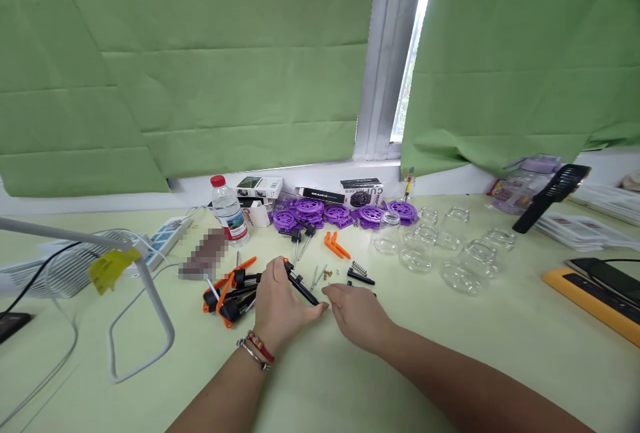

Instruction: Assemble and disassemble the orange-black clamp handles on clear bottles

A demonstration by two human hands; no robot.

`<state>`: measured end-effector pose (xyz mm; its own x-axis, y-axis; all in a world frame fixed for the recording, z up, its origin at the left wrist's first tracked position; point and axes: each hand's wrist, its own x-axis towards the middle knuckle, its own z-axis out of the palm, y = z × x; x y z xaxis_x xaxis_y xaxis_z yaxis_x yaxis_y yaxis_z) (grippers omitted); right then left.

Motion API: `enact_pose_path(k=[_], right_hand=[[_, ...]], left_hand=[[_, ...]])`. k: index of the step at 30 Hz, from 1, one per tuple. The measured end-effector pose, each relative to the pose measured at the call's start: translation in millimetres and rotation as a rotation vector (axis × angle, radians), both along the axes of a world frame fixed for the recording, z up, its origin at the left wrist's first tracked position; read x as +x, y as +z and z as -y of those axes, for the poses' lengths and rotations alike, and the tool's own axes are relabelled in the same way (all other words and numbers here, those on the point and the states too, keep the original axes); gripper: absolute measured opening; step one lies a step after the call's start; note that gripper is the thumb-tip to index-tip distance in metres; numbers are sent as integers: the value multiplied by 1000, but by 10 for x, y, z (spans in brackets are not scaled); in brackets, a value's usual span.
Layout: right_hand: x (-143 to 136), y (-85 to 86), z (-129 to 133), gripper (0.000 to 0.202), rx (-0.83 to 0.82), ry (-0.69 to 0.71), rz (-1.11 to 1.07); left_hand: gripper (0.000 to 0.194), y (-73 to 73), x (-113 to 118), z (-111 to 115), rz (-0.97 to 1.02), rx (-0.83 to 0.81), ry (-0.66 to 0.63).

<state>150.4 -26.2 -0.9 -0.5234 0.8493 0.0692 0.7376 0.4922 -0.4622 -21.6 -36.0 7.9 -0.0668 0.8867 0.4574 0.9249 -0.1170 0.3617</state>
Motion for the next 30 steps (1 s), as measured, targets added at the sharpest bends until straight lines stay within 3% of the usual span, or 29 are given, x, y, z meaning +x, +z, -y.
enact_pose_path(k=[5,8,11,13,16,20,26,30], right_hand=[[-23,-41,133,39,-756,-97,-612],[-27,-92,156,36,-917,-144,-766],[32,-110,150,33,-933,-179,-769],[97,-119,142,29,-927,-207,-725],[199,-163,144,22,-853,-244,-622],[308,-280,172,16,-586,-269,-479],[358,-308,203,15,-430,-234,-454],[392,-264,181,13,-411,-241,-478]], left_hand=[[89,-36,130,77,-1,-56,-55],[97,-36,171,122,-5,-106,-75],[102,-15,117,130,-11,-157,-85],[94,1,52,116,-16,-225,-99],[63,26,-31,85,-41,-332,-132],[31,65,-89,44,-87,-379,-94],[25,72,-105,50,-243,-488,-43],[25,49,-68,70,-287,-396,-47]])
